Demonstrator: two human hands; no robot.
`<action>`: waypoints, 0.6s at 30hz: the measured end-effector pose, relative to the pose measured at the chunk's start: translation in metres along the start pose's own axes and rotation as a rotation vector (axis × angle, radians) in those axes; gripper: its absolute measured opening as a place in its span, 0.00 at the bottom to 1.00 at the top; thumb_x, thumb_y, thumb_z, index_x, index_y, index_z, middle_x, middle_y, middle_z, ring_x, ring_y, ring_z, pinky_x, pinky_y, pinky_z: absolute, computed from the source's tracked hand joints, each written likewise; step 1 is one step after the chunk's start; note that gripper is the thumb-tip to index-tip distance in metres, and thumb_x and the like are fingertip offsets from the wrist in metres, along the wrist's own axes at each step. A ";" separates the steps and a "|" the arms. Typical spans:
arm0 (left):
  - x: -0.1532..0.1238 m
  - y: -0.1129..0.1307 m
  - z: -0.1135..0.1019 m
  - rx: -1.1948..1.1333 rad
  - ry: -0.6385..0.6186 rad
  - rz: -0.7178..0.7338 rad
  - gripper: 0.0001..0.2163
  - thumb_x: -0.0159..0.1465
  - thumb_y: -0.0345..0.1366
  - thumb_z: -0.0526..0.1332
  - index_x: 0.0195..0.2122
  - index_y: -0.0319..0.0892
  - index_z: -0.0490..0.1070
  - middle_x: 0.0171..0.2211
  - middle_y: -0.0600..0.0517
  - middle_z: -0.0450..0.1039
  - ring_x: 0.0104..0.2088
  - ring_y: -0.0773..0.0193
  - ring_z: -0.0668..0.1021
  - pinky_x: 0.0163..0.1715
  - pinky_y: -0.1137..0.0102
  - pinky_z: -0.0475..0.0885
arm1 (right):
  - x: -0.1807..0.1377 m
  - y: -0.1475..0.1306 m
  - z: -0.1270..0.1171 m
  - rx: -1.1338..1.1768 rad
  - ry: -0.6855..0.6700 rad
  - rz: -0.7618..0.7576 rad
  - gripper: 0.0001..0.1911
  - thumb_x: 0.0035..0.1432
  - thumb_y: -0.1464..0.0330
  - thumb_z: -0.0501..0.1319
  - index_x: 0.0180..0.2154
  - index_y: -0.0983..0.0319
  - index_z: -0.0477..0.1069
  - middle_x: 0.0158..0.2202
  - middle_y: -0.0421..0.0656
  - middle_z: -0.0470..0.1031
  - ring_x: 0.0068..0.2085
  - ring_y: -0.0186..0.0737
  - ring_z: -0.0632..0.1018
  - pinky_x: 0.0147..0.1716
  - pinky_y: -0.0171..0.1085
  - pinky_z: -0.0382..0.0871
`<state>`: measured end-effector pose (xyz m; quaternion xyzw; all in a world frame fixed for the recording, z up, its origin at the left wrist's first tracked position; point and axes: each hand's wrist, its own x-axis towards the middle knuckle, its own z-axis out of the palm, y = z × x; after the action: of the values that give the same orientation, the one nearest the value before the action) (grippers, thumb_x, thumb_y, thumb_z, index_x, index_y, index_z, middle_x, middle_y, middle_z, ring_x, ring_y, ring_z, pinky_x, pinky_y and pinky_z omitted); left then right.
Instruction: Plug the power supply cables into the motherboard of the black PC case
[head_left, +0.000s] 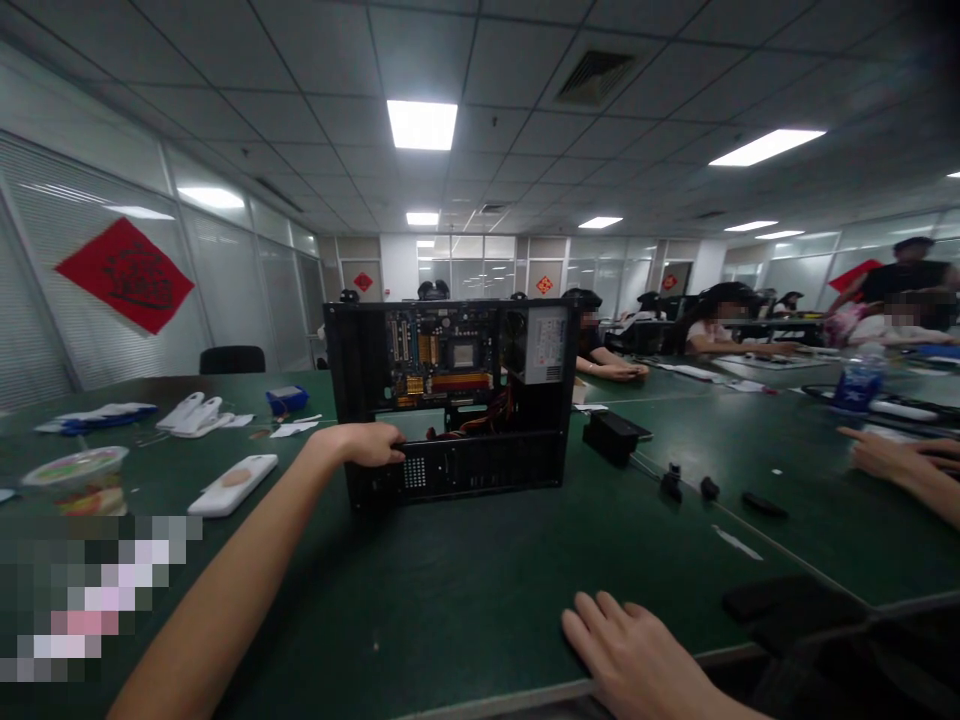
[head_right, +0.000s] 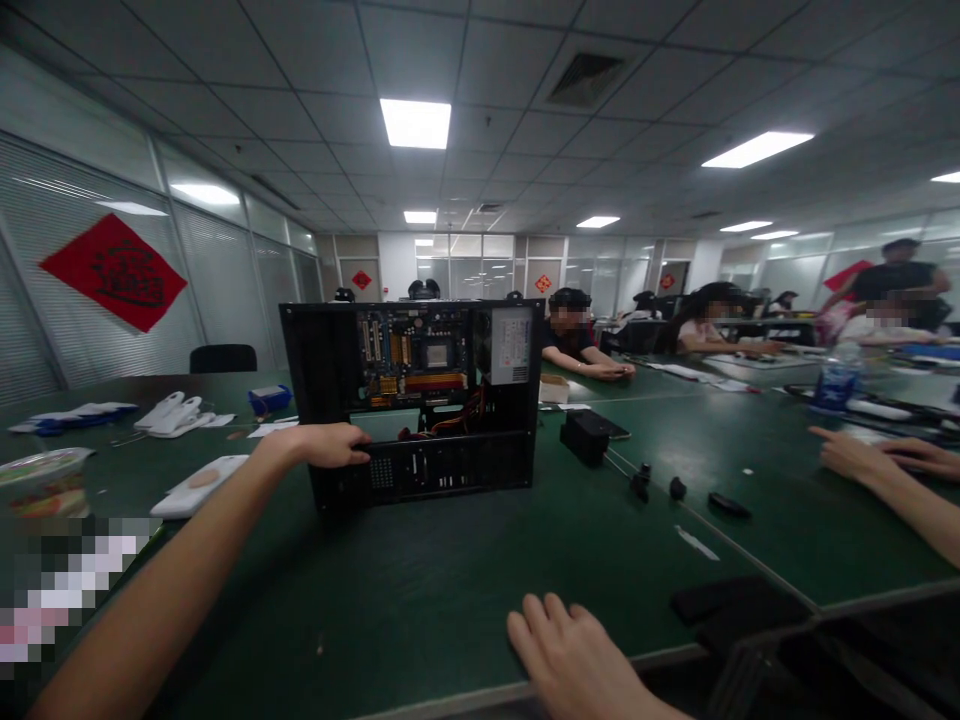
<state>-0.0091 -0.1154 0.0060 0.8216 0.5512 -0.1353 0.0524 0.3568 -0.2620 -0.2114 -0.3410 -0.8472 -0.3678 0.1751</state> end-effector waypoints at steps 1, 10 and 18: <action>0.000 0.000 0.000 -0.002 0.002 -0.002 0.22 0.69 0.43 0.54 0.57 0.36 0.75 0.55 0.39 0.77 0.49 0.52 0.80 0.43 0.67 0.73 | -0.005 0.005 0.000 -0.013 0.008 0.000 0.20 0.46 0.63 0.69 0.40 0.58 0.66 0.33 0.42 0.76 0.28 0.44 0.74 0.24 0.41 0.58; -0.005 0.004 0.002 0.002 0.023 -0.015 0.25 0.70 0.49 0.53 0.58 0.36 0.74 0.56 0.37 0.76 0.51 0.49 0.79 0.44 0.66 0.73 | -0.006 0.005 -0.004 -0.034 0.006 -0.132 0.11 0.48 0.72 0.62 0.31 0.58 0.61 0.22 0.40 0.68 0.19 0.40 0.68 0.20 0.41 0.43; -0.012 0.011 0.002 -0.029 0.016 -0.052 0.26 0.71 0.50 0.53 0.60 0.36 0.72 0.58 0.37 0.75 0.53 0.49 0.79 0.47 0.66 0.73 | -0.006 0.006 -0.006 0.000 0.068 -0.109 0.07 0.56 0.73 0.57 0.30 0.58 0.59 0.21 0.40 0.66 0.18 0.39 0.66 0.20 0.41 0.44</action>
<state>-0.0031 -0.1305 0.0071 0.8074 0.5746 -0.1219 0.0563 0.3656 -0.2662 -0.2084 -0.2818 -0.8582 -0.3880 0.1833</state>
